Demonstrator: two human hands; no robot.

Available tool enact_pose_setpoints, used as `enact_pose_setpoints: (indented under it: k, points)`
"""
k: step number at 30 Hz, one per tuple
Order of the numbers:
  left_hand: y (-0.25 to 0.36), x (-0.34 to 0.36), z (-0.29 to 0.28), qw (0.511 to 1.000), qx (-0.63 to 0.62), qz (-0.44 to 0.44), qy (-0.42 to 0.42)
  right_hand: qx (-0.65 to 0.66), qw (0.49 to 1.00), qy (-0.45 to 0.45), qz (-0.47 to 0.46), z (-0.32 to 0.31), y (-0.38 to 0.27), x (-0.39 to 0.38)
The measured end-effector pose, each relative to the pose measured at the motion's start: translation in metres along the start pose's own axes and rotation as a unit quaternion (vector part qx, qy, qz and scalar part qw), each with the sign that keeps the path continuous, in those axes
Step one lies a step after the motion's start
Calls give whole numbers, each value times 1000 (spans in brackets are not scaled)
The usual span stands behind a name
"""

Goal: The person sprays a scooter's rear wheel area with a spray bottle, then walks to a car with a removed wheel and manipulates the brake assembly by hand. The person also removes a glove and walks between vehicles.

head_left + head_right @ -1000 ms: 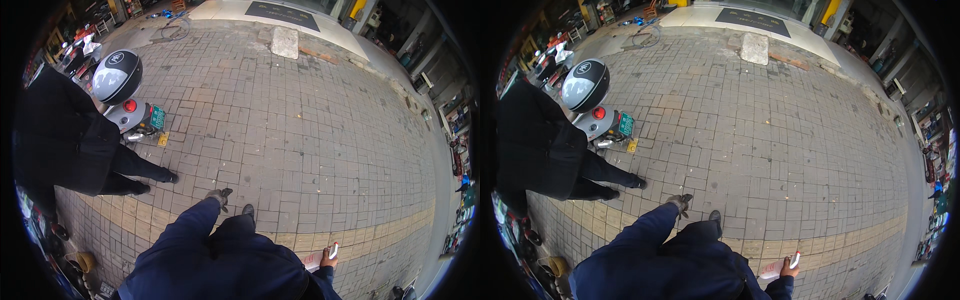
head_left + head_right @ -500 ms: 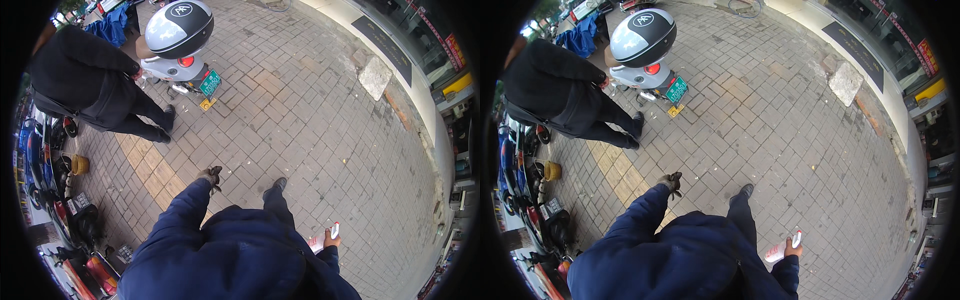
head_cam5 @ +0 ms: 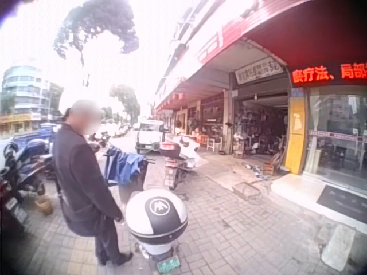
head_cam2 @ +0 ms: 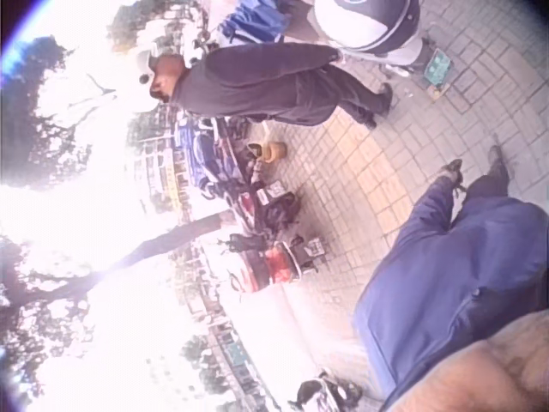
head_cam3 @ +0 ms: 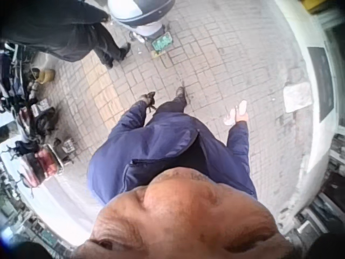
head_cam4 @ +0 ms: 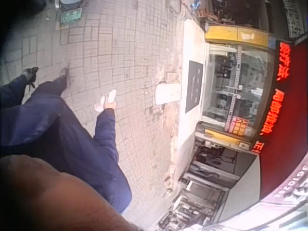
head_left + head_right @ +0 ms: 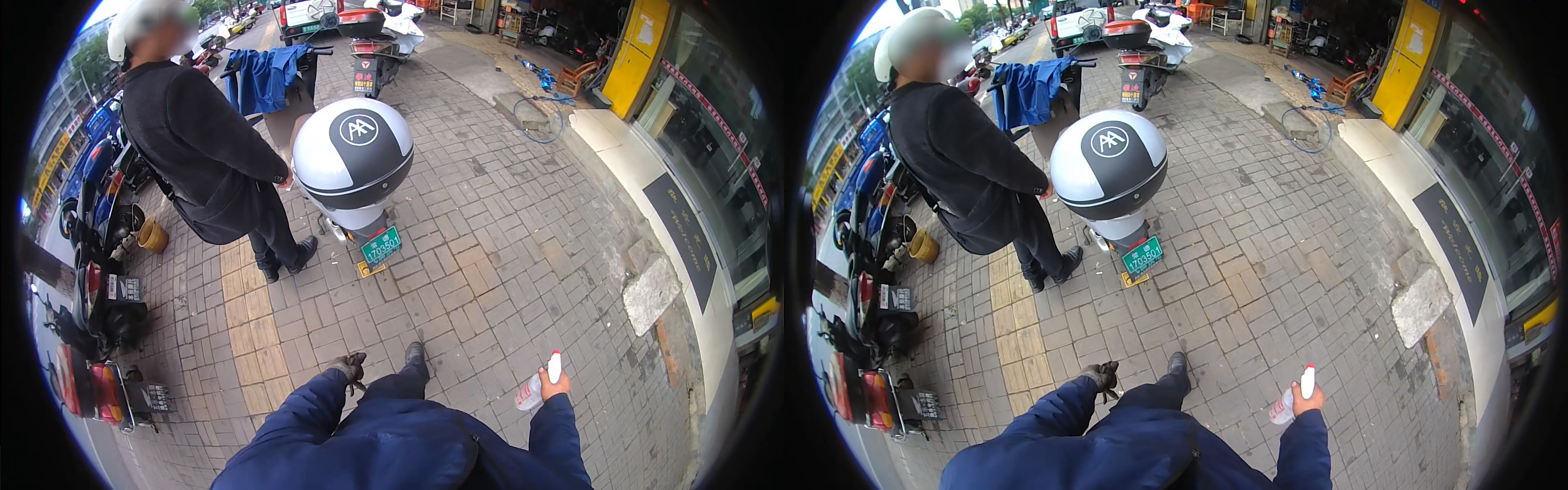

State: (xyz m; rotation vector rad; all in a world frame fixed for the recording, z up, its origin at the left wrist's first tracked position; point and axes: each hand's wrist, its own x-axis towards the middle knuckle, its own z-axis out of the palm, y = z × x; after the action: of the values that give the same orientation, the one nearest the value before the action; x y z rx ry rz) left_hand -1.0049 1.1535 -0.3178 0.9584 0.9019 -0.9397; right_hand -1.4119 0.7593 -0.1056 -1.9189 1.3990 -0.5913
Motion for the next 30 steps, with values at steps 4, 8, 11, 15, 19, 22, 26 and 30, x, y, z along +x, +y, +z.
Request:
enact_pose_setpoints:
  k: [4, 8, 11, 15, 19, 22, 26, 30]
  points:
    - [26, 29, 73, 887, 456, 56, 39, 18, 1000, 6, 18, 13, -7, 66]
    - [64, 36, 174, 887, 458, 49, -23, 81, 995, -44, 36, 26, 18, 129]
    - [91, 37, 233, 934, 339, 16, -107, 70, 996, -12, 53, 53, 50, 191]
    - [109, 38, 262, 924, 377, 58, -39, 35, 996, -73, 20, 96, 68, 299]
    - [99, 32, 262, 988, 123, 48, 78, -12, 990, -143, 2, 117, 36, 404]
    - [74, 24, 278, 990, 67, 47, 111, 18, 986, -153, -62, 134, -20, 477]
    - [37, 19, 340, 980, 134, 51, 140, 30, 973, -198, -118, 132, -89, 570]
    - [29, 24, 417, 995, -92, 25, 42, 38, 962, -219, -159, 139, -125, 644]
